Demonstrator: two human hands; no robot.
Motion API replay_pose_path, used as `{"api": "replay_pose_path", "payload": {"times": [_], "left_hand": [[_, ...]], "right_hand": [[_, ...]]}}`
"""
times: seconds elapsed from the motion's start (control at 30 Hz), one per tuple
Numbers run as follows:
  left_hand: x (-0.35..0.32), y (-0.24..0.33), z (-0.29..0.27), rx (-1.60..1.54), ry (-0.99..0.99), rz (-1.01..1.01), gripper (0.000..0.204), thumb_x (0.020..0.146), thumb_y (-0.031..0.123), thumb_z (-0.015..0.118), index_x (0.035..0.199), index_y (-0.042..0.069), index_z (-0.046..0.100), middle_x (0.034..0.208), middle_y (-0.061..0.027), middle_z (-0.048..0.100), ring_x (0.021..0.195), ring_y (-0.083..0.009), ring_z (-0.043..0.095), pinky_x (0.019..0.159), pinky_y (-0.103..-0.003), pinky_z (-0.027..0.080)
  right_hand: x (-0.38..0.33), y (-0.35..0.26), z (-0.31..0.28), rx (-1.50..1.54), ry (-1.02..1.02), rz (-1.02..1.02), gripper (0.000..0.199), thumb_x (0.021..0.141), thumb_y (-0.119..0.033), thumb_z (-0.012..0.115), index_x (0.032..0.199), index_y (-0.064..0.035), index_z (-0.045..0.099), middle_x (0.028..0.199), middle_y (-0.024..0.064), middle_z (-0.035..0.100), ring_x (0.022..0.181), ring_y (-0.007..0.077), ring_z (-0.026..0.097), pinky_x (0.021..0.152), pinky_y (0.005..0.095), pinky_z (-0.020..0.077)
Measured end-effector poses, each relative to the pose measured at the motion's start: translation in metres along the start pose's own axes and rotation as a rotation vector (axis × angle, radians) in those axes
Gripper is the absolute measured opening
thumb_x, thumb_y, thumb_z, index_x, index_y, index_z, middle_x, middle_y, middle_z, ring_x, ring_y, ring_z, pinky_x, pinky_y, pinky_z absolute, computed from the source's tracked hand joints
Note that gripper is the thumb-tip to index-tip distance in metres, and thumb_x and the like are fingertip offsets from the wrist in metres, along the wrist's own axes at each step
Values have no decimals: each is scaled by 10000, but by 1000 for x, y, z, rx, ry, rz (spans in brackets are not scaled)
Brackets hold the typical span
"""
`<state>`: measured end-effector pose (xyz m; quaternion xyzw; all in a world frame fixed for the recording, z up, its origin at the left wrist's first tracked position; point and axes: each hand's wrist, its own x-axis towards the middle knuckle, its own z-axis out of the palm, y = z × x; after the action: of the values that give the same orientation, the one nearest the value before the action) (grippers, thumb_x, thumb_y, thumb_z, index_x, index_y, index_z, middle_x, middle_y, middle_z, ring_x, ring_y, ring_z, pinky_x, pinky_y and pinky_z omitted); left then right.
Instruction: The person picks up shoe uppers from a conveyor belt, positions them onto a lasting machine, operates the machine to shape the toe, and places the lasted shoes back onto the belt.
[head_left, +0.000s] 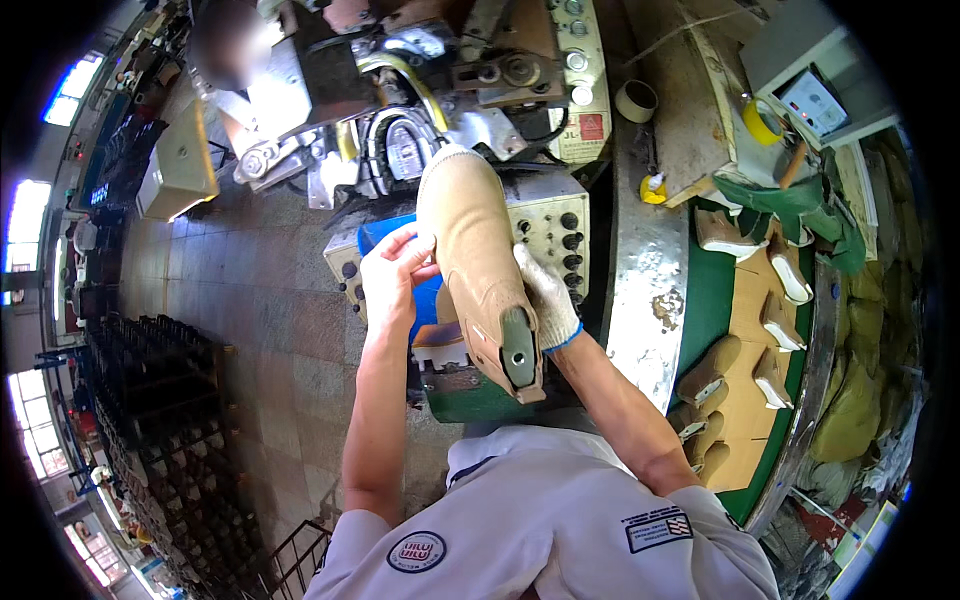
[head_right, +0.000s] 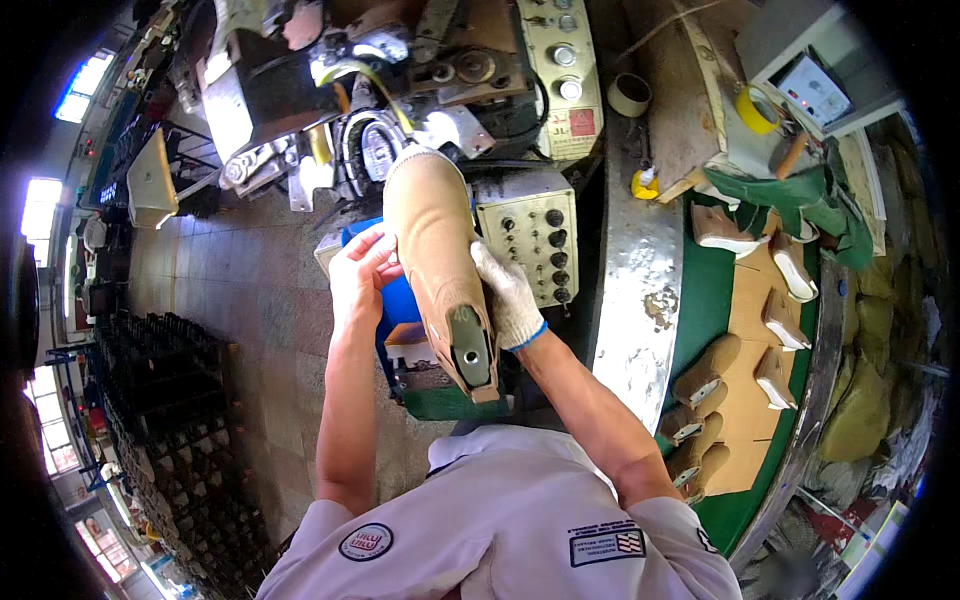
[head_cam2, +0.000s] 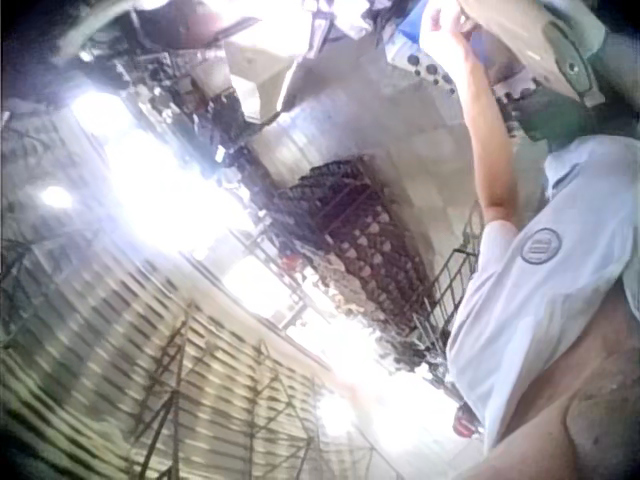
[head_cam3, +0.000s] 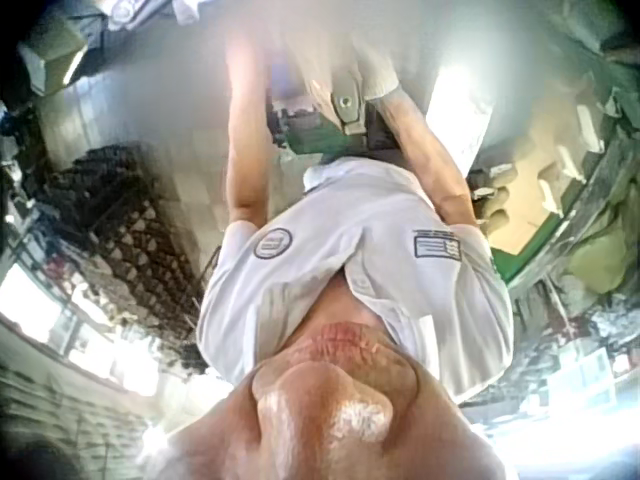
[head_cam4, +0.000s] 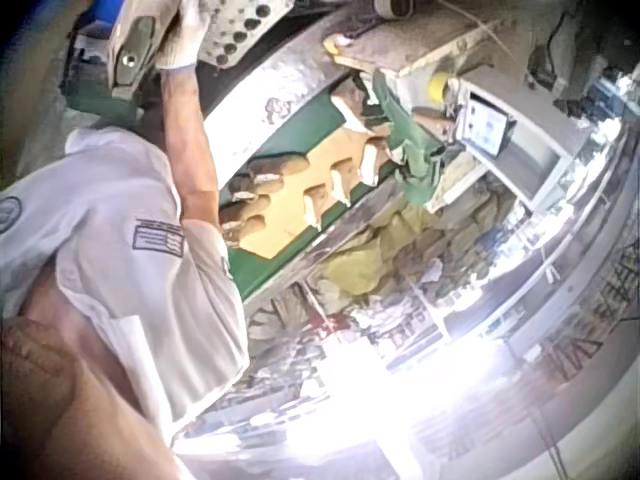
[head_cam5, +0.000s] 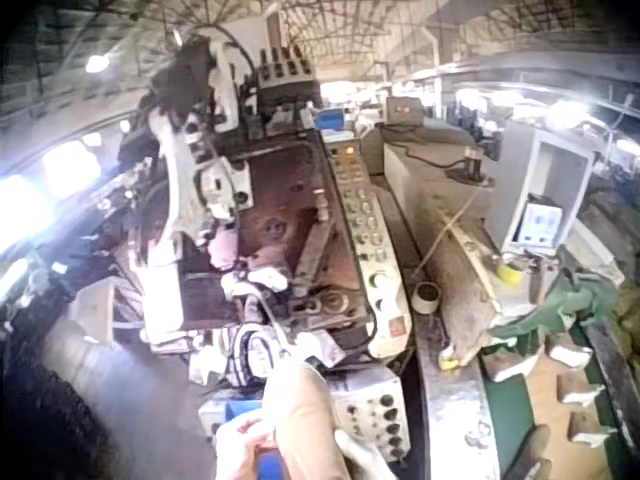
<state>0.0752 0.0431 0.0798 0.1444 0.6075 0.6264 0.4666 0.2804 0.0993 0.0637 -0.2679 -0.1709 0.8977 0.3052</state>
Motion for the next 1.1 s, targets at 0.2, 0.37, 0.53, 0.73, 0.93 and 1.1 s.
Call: {"api": "replay_pose_path", "payload": {"times": [0.2, 0.37, 0.53, 0.73, 0.93, 1.1], "left_hand": [[17, 6, -26, -99, 170, 171, 443, 876, -4, 743, 1295, -74, 618, 1134, -152, 711, 947, -207, 717, 823, -317, 609], [30, 2, -27, -85, 231, 254, 474, 905, 32, 743, 1340, -80, 588, 1178, -157, 692, 983, -200, 702, 827, -293, 588], [38, -21, -22, 176, 152, 184, 451, 1070, 392, 557, 1196, -22, 685, 1013, -57, 708, 817, -124, 632, 746, -314, 508], [44, -34, -28, -81, 14, 27, 580, 1104, 449, 427, 1302, -61, 618, 1199, -123, 702, 1044, -168, 670, 920, -330, 529], [51, -31, -27, -141, -2, -18, 608, 1105, 471, 408, 1275, -72, 622, 1174, -131, 707, 1019, -184, 679, 913, -341, 536], [53, -34, -25, -150, -25, 14, 639, 1104, 500, 395, 1248, -73, 639, 1138, -139, 717, 990, -188, 681, 903, -339, 536]], "right_hand": [[57, 20, 29, -66, 27, -64, 514, 1039, -289, 622, 1452, 3, 532, 1350, 105, 629, 1171, 179, 626, 994, 328, 522], [97, 29, 38, -71, 59, -126, 486, 1022, -286, 654, 1414, -9, 575, 1311, 95, 657, 1139, 175, 636, 972, 324, 525], [125, 42, 34, -136, 127, -141, 518, 1001, -329, 682, 1382, 11, 597, 1293, 94, 664, 1123, 179, 629, 985, 330, 503], [132, 51, 26, -161, 137, -182, 505, 1007, -350, 673, 1325, 40, 631, 1218, 102, 688, 1082, 164, 622, 957, 315, 499], [131, 50, 34, -140, 145, -192, 385, 1015, -341, 665, 1204, -6, 693, 1137, 61, 706, 1010, 141, 635, 900, 311, 518], [130, 49, 36, -160, 154, -214, 317, 1012, -322, 674, 1156, -42, 716, 1094, 43, 712, 950, 133, 648, 844, 319, 544]]}}
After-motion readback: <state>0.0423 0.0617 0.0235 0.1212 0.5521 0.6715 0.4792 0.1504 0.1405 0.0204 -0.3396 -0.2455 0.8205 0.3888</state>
